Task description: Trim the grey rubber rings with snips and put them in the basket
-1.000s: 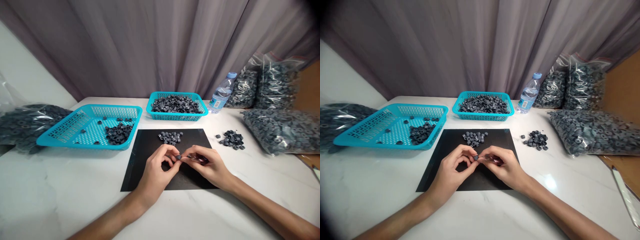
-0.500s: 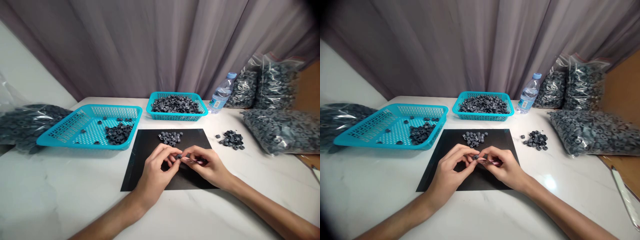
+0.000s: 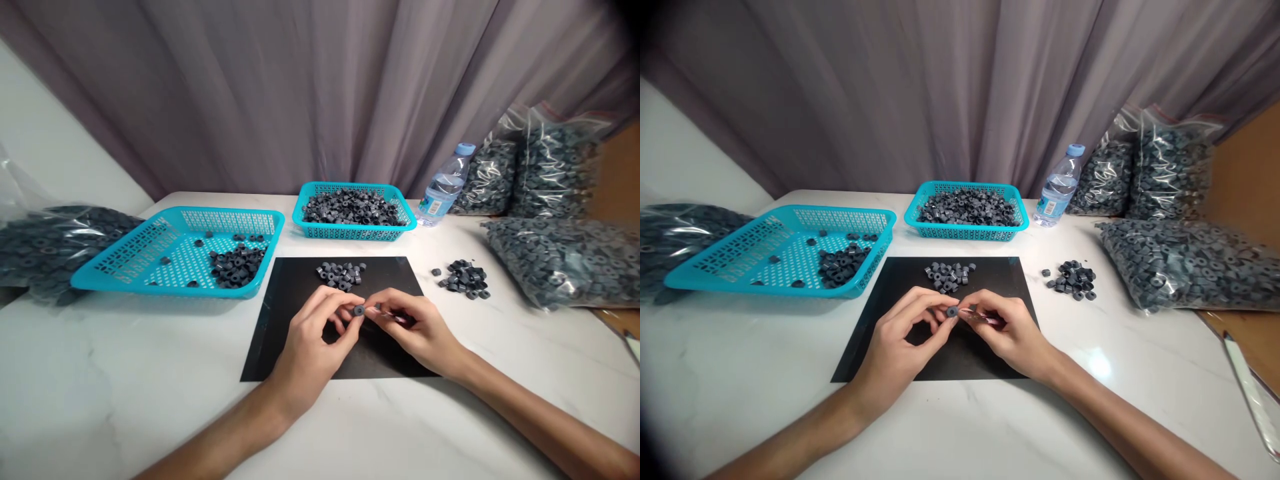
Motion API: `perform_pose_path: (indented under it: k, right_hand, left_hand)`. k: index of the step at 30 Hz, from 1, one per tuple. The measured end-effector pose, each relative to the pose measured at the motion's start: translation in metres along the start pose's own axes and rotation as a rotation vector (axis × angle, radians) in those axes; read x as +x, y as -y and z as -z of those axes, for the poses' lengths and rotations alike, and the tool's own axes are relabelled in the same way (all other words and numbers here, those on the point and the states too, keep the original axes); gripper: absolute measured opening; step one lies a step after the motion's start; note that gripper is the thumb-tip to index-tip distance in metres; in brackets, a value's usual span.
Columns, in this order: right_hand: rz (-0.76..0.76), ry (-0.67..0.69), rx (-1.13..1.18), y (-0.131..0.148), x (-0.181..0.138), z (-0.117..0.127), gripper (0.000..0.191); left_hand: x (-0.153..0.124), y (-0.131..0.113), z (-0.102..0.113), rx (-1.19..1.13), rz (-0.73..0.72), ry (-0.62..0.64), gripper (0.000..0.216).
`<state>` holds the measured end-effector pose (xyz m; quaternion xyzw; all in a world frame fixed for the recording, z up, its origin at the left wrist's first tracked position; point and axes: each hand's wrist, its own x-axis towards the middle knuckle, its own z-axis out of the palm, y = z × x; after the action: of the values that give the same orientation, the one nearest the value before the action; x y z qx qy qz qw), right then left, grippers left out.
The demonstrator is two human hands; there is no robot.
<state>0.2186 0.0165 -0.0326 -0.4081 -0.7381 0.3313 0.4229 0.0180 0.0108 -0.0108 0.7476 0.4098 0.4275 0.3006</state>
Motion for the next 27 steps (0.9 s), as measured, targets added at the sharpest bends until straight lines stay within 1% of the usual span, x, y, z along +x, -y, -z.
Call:
perform_pose_path:
  k: [6, 8, 11, 13, 15, 18, 20, 24, 27]
  right_hand:
    - [0.052, -0.007, -0.06, -0.003, -0.003, 0.0, 0.014]
    - [0.06, -0.021, -0.079, -0.003, -0.003, -0.001, 0.013]
    - [0.062, -0.115, -0.1, 0.0, -0.002, -0.002, 0.014]
    - [0.097, -0.18, -0.158, 0.003, -0.002, -0.001, 0.019]
    - [0.165, -0.202, -0.232, 0.005, -0.002, -0.001, 0.029]
    - [0.259, -0.179, -0.294, 0.004, -0.003, -0.002, 0.049]
    - [0.284, -0.16, -0.308, 0.002, -0.003, -0.002, 0.057]
    - [0.272, -0.168, -0.327, -0.001, -0.003, -0.002, 0.058]
    - [0.253, -0.178, -0.34, -0.001, -0.002, -0.001, 0.056]
  left_hand:
    - [0.003, -0.002, -0.001, -0.106, 0.113, 0.013, 0.01]
    - [0.005, -0.001, 0.0, -0.191, 0.191, 0.014, 0.011]
    - [0.009, 0.0, 0.002, -0.399, 0.328, 0.04, 0.014]
    - [0.012, -0.001, 0.004, -0.536, 0.409, 0.044, 0.018]
    - [0.015, -0.002, 0.007, -0.641, 0.474, 0.041, 0.021]
    - [0.017, -0.006, 0.01, -0.729, 0.529, 0.038, 0.022]
    - [0.018, -0.008, 0.011, -0.754, 0.55, 0.021, 0.021]
    - [0.019, -0.012, 0.013, -0.809, 0.572, -0.012, 0.021]
    - [0.019, -0.012, 0.013, -0.849, 0.571, -0.002, 0.022]
